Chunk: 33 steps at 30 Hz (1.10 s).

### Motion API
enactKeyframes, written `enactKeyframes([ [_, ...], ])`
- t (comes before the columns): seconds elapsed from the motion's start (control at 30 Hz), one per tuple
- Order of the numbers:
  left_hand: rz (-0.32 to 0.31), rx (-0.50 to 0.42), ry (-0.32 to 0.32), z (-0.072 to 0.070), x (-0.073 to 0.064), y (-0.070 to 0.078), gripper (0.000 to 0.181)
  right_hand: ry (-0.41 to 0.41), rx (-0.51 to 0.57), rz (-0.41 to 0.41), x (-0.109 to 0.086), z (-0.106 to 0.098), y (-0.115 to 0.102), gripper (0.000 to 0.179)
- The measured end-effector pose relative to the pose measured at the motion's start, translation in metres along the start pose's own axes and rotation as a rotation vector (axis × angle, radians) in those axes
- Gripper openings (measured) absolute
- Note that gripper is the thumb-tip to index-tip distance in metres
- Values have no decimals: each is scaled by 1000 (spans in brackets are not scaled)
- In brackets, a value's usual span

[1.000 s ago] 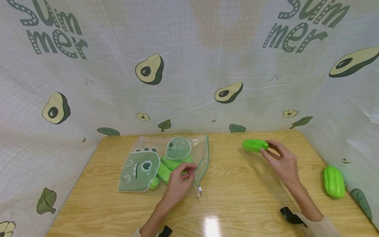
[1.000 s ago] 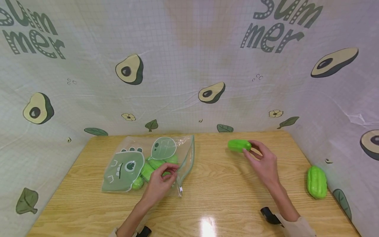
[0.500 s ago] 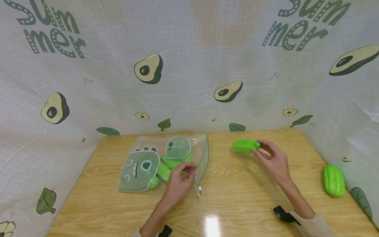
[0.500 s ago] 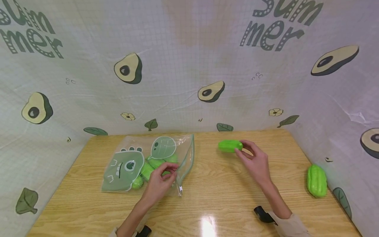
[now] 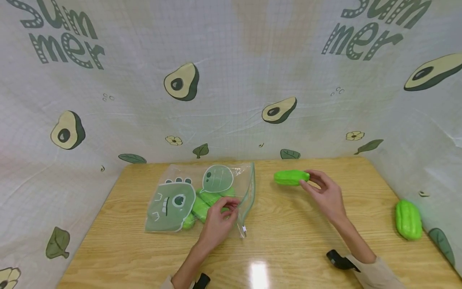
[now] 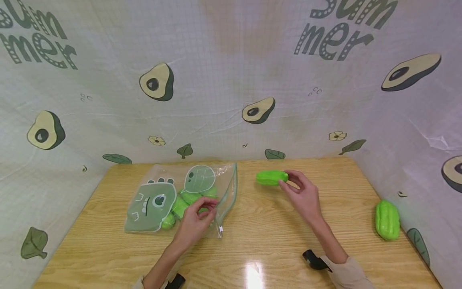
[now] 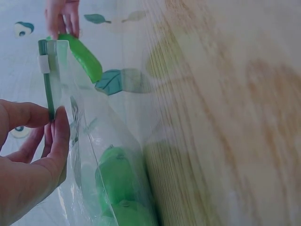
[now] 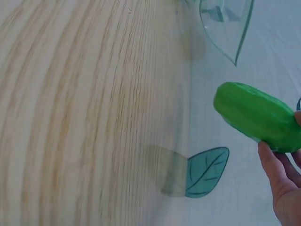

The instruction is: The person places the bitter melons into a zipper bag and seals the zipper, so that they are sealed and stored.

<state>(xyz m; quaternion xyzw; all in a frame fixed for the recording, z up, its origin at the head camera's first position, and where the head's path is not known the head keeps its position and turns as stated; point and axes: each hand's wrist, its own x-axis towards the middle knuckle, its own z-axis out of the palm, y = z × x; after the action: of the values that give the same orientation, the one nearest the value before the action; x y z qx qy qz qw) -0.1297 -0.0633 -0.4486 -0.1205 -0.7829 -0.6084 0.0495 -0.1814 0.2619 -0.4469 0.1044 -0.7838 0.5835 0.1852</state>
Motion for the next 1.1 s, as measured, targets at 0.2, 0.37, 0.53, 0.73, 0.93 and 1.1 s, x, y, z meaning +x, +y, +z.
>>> enactKeyframes([
  [0.2, 0, 2, 1, 1, 0, -1, 20, -22, 37, 30, 1, 9, -3, 40],
  [0.37, -4, 4, -1, 1, 1, -2, 19, -44, 65, 39, 2, 16, -4, 40],
  [0.53, -1, 0, -2, 0, 0, -2, 19, -66, 107, 45, 2, 24, -7, 39],
  [0.73, -3, 7, 4, 0, 0, -1, 19, -81, 126, 60, 3, 33, -8, 39],
  [0.93, -2, 4, 3, 0, 0, -1, 20, -93, 143, 72, 4, 40, -7, 39],
  [1.1, -3, -4, 3, -1, 0, 0, 20, -108, 155, 82, 4, 46, -7, 38],
])
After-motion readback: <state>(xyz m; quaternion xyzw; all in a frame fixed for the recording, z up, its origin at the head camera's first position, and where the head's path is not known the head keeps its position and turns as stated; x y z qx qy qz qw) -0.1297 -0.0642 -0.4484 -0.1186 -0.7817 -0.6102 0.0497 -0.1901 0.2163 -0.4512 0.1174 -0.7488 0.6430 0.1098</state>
